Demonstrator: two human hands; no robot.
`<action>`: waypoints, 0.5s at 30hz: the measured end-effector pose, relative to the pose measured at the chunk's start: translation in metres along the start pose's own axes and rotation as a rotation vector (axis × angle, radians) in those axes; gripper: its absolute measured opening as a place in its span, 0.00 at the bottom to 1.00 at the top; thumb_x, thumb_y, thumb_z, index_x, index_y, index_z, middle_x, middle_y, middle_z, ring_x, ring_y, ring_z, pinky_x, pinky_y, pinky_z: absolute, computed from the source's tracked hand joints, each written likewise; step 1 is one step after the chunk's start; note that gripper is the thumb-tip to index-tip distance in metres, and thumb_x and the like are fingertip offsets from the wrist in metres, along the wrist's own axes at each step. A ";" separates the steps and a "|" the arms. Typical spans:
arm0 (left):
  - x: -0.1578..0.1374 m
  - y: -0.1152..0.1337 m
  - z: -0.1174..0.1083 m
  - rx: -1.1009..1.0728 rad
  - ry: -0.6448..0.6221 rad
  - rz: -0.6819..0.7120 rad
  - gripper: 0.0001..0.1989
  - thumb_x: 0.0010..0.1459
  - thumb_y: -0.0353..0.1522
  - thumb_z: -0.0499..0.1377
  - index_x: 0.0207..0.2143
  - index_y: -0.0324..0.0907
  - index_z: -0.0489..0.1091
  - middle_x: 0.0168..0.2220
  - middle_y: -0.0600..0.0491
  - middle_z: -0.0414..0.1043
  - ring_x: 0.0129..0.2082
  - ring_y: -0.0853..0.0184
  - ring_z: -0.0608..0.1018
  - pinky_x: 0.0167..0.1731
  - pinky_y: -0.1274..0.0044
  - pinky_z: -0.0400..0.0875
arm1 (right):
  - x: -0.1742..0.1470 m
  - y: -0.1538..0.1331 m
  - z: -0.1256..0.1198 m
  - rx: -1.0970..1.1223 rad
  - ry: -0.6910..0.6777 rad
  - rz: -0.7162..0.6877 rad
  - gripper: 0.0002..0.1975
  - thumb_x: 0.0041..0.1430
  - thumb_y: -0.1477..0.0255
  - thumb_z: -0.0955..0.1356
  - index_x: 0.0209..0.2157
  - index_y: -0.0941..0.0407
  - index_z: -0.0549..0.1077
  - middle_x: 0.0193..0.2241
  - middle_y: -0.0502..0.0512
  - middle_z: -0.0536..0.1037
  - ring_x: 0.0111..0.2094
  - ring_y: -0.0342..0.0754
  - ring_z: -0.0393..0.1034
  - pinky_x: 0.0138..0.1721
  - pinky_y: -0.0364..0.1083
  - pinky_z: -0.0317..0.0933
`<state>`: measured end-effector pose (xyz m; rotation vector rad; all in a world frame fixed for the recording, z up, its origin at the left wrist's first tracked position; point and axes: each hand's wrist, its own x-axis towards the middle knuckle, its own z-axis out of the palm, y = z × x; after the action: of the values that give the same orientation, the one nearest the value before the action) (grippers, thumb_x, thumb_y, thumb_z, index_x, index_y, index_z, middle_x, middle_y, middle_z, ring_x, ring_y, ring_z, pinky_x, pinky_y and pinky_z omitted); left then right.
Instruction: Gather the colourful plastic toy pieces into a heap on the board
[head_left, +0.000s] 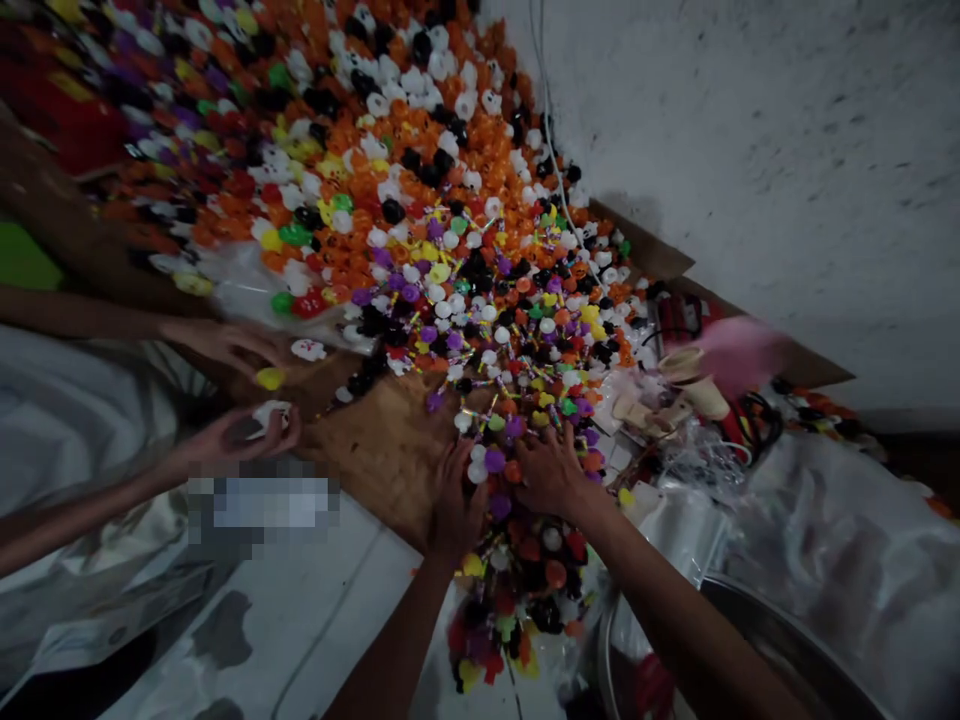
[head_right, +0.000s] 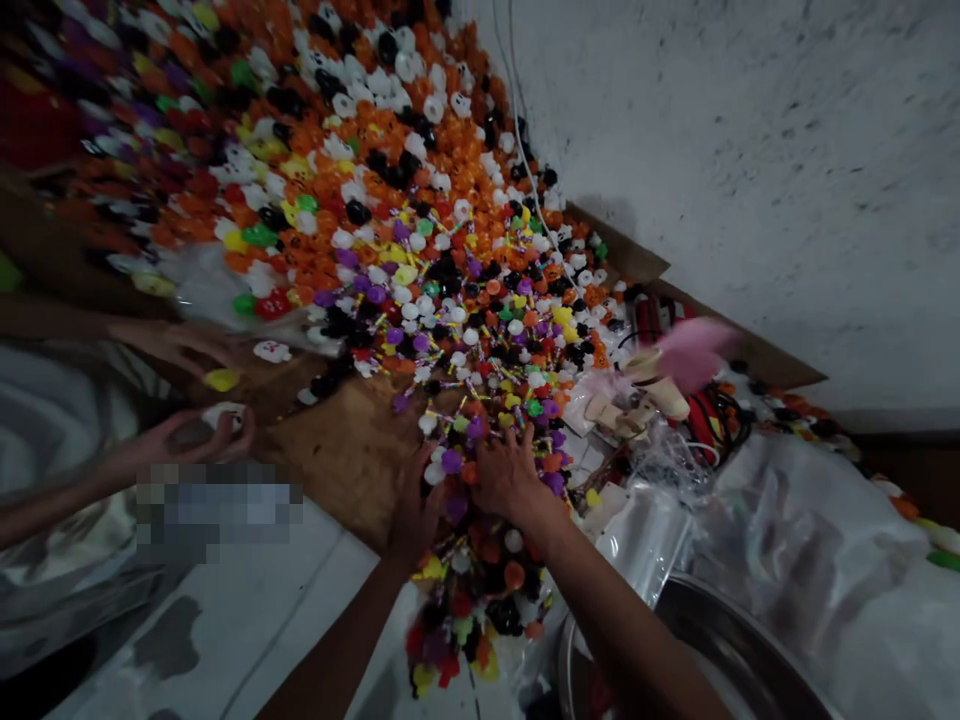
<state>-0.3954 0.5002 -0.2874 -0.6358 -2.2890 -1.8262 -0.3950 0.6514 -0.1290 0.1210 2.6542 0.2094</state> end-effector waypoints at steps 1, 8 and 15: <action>-0.006 0.004 0.002 -0.004 -0.013 -0.001 0.30 0.72 0.39 0.52 0.74 0.55 0.55 0.67 0.44 0.67 0.68 0.47 0.69 0.64 0.49 0.69 | -0.004 0.002 -0.001 -0.022 -0.059 0.006 0.27 0.57 0.60 0.69 0.58 0.51 0.77 0.58 0.60 0.78 0.67 0.71 0.63 0.72 0.74 0.47; -0.011 0.019 0.003 0.023 0.009 -0.061 0.26 0.73 0.38 0.48 0.72 0.53 0.59 0.70 0.44 0.61 0.70 0.47 0.66 0.63 0.46 0.69 | -0.012 0.012 -0.076 0.015 -0.392 -0.065 0.23 0.55 0.61 0.73 0.53 0.46 0.81 0.51 0.54 0.82 0.57 0.62 0.76 0.64 0.67 0.64; 0.113 -0.046 -0.035 0.320 0.219 0.066 0.19 0.72 0.43 0.52 0.45 0.38 0.75 0.47 0.39 0.74 0.51 0.51 0.75 0.56 0.56 0.69 | 0.114 0.023 -0.183 -0.016 0.078 -0.021 0.21 0.71 0.62 0.63 0.51 0.60 0.80 0.45 0.67 0.82 0.50 0.64 0.79 0.50 0.59 0.73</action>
<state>-0.5212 0.4850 -0.2782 -0.4314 -2.3084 -1.3798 -0.5793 0.6646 -0.0156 0.0812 2.7299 0.2328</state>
